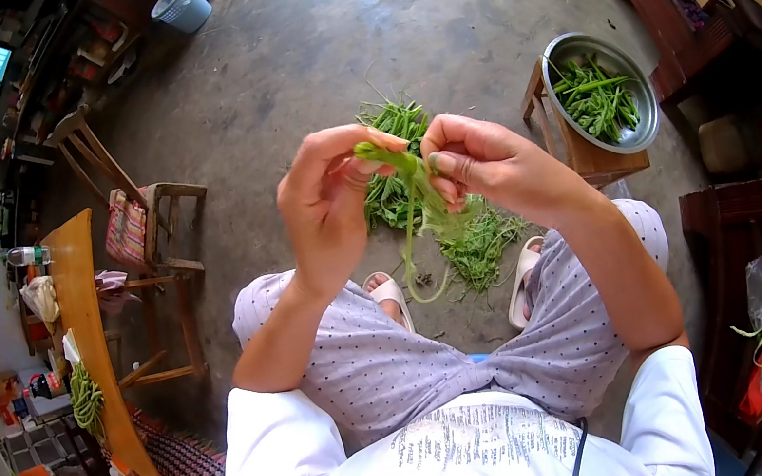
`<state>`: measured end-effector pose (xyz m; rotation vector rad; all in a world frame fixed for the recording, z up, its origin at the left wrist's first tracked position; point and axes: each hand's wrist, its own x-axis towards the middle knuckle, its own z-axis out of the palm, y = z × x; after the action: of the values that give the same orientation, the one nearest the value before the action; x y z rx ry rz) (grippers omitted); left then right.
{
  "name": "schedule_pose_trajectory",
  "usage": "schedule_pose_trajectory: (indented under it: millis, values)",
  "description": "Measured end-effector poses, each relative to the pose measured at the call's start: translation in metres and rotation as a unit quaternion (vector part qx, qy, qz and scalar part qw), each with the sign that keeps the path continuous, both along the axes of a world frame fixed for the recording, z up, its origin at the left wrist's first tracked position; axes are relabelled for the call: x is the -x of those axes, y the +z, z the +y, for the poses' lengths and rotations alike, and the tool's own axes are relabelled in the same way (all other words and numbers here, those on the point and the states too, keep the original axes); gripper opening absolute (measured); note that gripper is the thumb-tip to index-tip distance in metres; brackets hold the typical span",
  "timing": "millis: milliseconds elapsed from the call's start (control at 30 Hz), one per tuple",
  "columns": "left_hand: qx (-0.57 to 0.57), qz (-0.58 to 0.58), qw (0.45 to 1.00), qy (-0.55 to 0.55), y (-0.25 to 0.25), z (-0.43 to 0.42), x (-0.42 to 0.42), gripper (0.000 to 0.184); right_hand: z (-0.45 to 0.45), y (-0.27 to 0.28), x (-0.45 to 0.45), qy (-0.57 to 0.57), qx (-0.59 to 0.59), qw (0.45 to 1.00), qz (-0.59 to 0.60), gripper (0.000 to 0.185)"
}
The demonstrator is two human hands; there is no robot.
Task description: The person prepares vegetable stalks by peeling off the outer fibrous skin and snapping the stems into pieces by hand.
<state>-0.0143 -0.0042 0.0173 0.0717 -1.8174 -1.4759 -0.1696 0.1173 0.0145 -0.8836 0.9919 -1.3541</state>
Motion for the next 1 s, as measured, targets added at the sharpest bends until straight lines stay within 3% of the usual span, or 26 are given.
schedule_pose_trajectory:
  millis: [67,233,467,667,800,1000]
  values:
    - [-0.010,0.005,0.998,0.059,0.005,-0.002,0.001,0.014,0.001,0.000,-0.002,0.000,-0.026,0.998,0.060,0.009]
    - [-0.015,0.014,0.997,0.071,0.008,-0.008,0.000,0.014,0.003,-0.005,-0.004,-0.010,0.001,0.994,0.108,0.008]
    - [-0.022,0.032,0.993,0.114,0.015,-0.024,-0.007,0.015,0.011,0.001,-0.001,0.019,-0.030,0.945,0.325,0.003]
    - [-0.067,0.051,0.982,0.167,0.019,-0.051,-0.022,0.016,0.020,-0.042,0.007,0.053,-0.065,0.890,0.448,0.018]
    - [-0.102,0.070,0.973,0.195,0.020,-0.070,-0.039,0.018,0.030,-0.096,0.020,0.070,-0.152,0.826,0.538,0.019]
    - [-0.116,0.144,0.947,0.262,0.026,-0.098,-0.076,0.021,0.075,-0.225,0.072,0.137,-0.304,0.646,0.687,0.021]
